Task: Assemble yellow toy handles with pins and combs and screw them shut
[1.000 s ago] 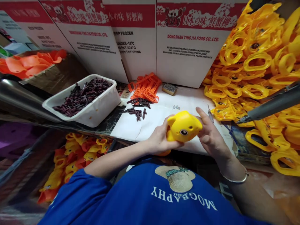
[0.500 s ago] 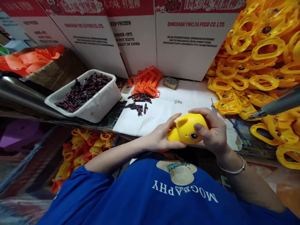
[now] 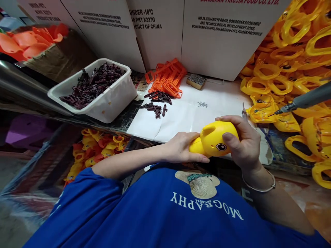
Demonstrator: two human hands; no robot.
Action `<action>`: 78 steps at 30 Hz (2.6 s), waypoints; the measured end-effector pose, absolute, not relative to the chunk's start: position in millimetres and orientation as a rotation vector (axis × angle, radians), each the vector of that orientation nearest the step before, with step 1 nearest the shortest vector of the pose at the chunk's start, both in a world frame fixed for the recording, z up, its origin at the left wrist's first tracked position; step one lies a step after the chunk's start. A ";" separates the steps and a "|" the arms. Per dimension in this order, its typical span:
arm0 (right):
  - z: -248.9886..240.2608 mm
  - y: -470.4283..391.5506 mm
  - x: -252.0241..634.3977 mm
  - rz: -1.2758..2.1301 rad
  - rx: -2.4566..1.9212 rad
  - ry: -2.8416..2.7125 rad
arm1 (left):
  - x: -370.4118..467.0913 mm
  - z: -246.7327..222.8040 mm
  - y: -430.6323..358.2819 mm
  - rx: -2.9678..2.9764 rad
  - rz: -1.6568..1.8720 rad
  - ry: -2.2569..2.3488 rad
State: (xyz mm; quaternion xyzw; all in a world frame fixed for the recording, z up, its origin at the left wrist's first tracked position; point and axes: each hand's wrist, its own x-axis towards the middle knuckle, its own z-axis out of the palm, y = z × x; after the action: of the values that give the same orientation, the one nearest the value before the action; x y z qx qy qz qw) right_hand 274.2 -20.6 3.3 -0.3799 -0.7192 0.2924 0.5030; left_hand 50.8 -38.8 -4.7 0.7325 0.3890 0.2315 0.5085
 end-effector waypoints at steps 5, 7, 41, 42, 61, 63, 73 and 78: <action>-3.9 -22.2 278.7 0.732 -0.871 -1.741 | 44.4 -6.1 -34.1 1.640 0.522 0.934; -6.4 -22.7 280.7 0.720 -0.881 -1.707 | 39.0 -2.7 -32.1 1.605 0.443 0.815; 42.2 19.2 232.8 0.737 -0.880 -1.825 | 44.7 -5.3 -13.1 1.099 1.110 0.860; 45.3 19.5 233.0 0.720 -0.836 -1.770 | 40.4 -6.2 -10.3 1.002 1.151 0.812; -3.4 -19.9 204.7 0.523 -1.027 -2.071 | 44.8 -39.8 -19.2 0.947 1.520 0.873; -8.6 -22.4 202.8 0.557 -0.956 -2.011 | 46.8 -45.0 -20.5 0.955 1.501 0.872; 0.8 -15.4 236.8 0.386 -0.855 -1.980 | 45.7 -46.4 -36.1 1.036 1.328 0.976; 20.5 -21.8 233.5 0.403 -0.829 -1.937 | 48.7 -47.1 -47.2 1.279 1.178 0.989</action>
State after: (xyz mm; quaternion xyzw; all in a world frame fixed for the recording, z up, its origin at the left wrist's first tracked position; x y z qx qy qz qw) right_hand 233.5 -21.8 20.5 -0.3395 -0.7931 0.1652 0.4780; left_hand 48.7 -47.2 -47.1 0.5380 0.4159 0.4956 0.5403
